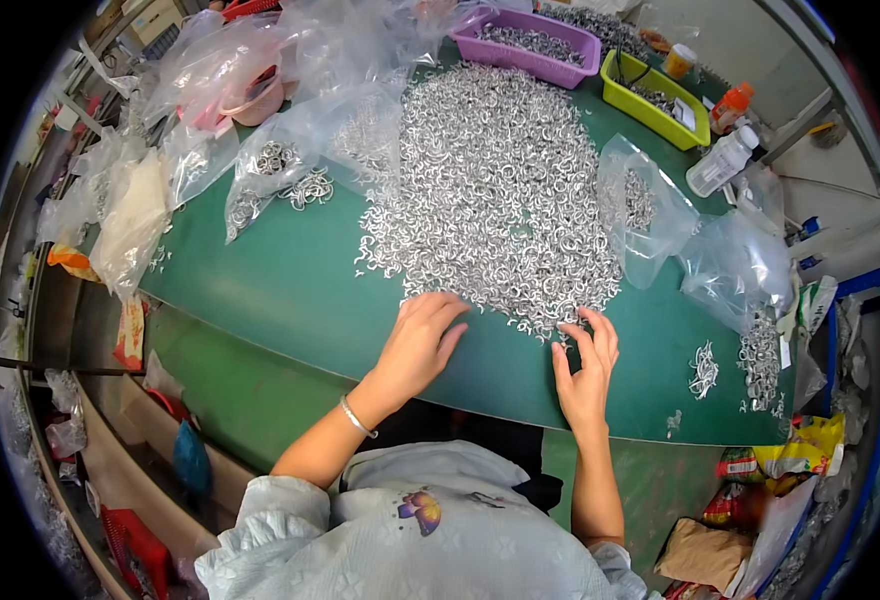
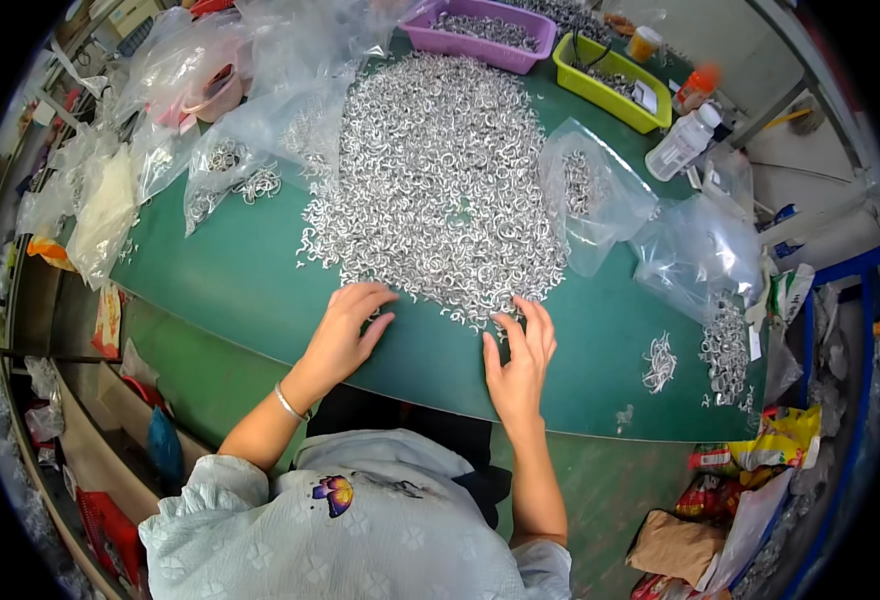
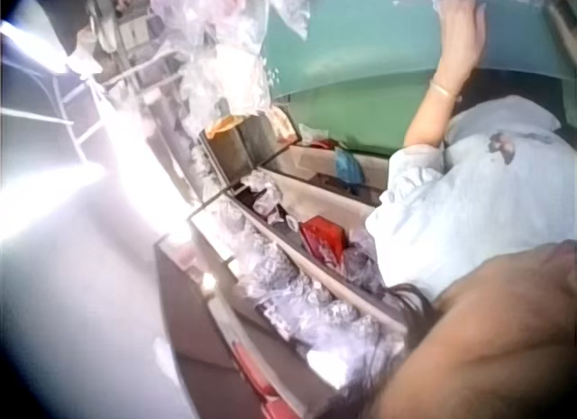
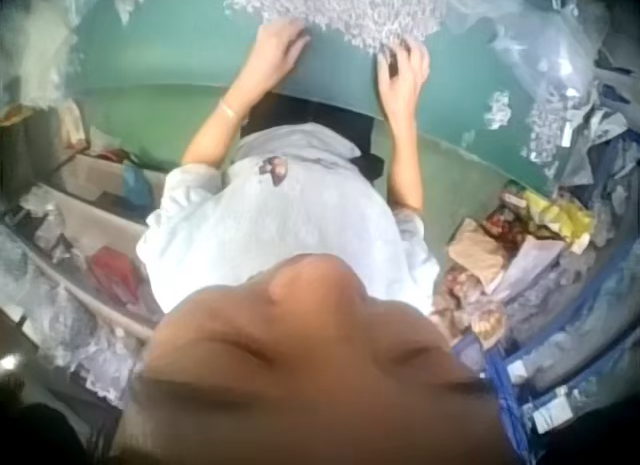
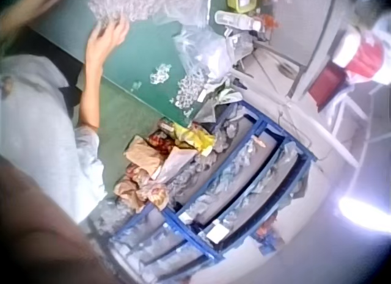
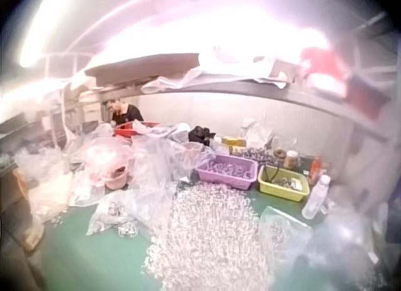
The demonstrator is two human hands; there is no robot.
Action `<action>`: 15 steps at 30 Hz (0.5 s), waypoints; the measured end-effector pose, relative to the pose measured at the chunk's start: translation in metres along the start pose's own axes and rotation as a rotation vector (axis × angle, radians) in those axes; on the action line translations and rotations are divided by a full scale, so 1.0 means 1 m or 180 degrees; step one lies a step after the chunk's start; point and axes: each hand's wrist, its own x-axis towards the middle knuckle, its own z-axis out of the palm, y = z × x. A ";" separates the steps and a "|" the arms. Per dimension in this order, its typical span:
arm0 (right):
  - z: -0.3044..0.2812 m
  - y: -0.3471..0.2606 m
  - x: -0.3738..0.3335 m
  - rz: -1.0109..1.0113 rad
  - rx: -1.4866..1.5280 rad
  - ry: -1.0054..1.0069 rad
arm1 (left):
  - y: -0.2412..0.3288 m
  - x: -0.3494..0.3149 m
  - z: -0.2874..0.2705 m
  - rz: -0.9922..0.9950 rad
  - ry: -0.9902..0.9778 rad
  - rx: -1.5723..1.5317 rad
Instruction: The person sorts silver-colored metal hooks by hand on a green workbench. The person picks hooks from a central pile, places them into small plastic bags, and moves the bags into bins.
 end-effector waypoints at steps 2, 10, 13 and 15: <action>0.005 -0.019 0.004 -0.0024 -0.0013 0.0180 | 0.005 0.009 -0.012 0.0076 0.0094 0.0247; -0.006 -0.008 0.019 0.2317 0.6562 -0.0963 | 0.040 0.042 0.033 -0.0522 0.0021 -0.2427; -0.001 -0.011 0.016 0.2637 0.6950 -0.1344 | 0.047 0.046 0.034 -0.0518 -0.0033 -0.2569; 0.003 -0.014 0.015 0.2712 0.6915 -0.1281 | 0.051 0.050 0.036 -0.0549 0.0021 -0.2534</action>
